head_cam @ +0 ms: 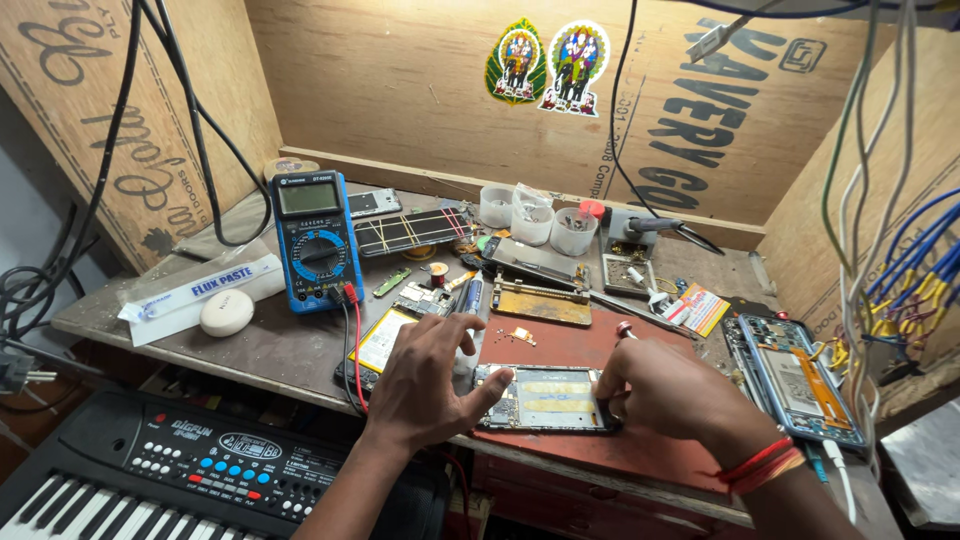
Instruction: The person works at a repair bench on a disassembled smartphone, prying at its internal components by hand and using a screwdriver on the board. They pick up small parts, reposition the phone frame, and continue working on the internals with the screwdriver.
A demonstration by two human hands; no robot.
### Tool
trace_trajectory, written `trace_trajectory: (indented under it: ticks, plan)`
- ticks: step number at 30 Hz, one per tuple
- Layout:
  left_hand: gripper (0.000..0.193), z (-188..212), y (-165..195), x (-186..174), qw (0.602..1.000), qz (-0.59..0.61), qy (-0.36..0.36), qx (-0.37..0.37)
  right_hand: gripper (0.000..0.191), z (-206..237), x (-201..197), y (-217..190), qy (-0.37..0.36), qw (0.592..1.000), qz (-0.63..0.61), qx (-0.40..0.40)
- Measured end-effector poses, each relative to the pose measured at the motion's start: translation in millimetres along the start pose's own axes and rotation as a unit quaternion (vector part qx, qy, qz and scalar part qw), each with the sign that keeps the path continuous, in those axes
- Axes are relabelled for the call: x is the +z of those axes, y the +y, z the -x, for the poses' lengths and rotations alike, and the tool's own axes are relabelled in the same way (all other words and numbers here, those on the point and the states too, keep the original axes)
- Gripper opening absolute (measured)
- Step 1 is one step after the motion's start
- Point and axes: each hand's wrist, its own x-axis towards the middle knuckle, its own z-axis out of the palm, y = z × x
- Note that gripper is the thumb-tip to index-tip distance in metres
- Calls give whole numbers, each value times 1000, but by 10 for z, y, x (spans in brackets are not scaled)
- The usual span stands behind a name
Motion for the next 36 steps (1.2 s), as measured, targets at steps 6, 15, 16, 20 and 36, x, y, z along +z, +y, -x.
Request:
trace_trajectory:
  ticks: [6, 15, 16, 20, 36]
  plan:
    - [51, 7, -4, 4, 1000, 7, 17, 12, 26, 85, -161, 253, 111, 978, -169, 42]
    - [50, 20, -29, 24, 1000, 3, 15, 11, 26, 106, -78, 59, 45, 983, -140, 106]
    - [50, 22, -32, 28, 1000, 2, 16, 12, 28, 100, -92, 32, 43, 985, -131, 101]
    - [51, 20, -39, 28, 1000, -3, 21, 17, 31, 68, -136, -31, 39, 992, -53, 111]
    - [64, 58, 358, 25, 986, 6, 7, 166, 40, -57, -38, -25, 46, 990, 7, 131]
